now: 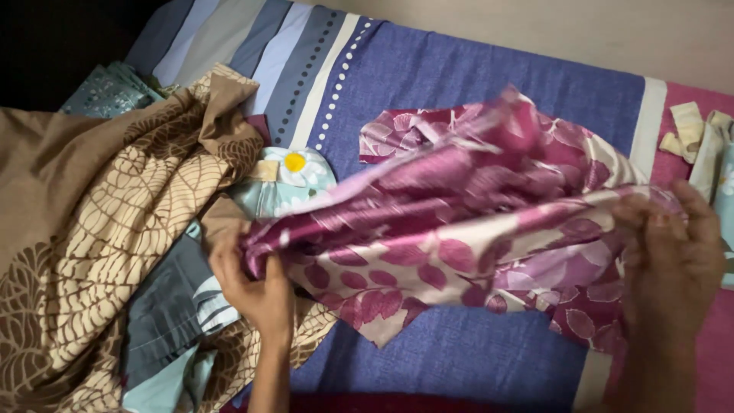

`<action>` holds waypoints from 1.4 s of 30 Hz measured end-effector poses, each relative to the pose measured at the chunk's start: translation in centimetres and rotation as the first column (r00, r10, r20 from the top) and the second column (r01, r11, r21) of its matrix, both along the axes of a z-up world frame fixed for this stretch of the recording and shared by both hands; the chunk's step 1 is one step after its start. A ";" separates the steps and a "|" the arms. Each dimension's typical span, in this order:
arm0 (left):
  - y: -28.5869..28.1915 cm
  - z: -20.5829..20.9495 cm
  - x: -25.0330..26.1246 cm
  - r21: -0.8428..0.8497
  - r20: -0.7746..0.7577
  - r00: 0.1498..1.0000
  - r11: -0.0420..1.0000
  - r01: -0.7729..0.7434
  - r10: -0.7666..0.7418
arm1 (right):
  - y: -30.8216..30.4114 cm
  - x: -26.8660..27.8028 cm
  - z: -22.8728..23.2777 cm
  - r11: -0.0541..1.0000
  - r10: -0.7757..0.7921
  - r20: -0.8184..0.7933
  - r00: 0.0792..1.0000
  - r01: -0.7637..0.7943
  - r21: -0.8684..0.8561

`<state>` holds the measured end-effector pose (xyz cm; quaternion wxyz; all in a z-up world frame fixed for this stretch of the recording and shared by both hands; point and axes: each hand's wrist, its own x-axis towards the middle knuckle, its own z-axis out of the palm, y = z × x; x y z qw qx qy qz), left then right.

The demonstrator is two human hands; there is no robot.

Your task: The person folds several pieces of bedding on a bed. They first fold a cream-colored top, then a light blue daisy-patterned sheet, and finally a purple patterned sheet, stacking each folded item on the bed.

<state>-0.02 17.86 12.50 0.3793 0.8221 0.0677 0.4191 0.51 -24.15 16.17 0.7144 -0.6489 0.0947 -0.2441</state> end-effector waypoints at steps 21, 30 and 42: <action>6.0 -3.4 1.0 -0.416 -0.599 0.763 0.909 -0.037 -0.243 | 11.0 1.1 -10.8 -0.069 0.291 -0.434 0.852 -0.434 -0.898; 7.9 1.9 -3.5 -0.921 0.305 0.863 0.106 0.375 -0.403 | -3.0 -1.0 -12.4 0.770 0.150 -0.701 0.697 -0.527 -0.360; 0.6 12.7 -6.8 -0.862 0.075 0.717 0.317 0.396 -0.693 | -12.9 -2.9 -0.5 0.619 -0.266 -0.217 0.939 -0.006 -0.785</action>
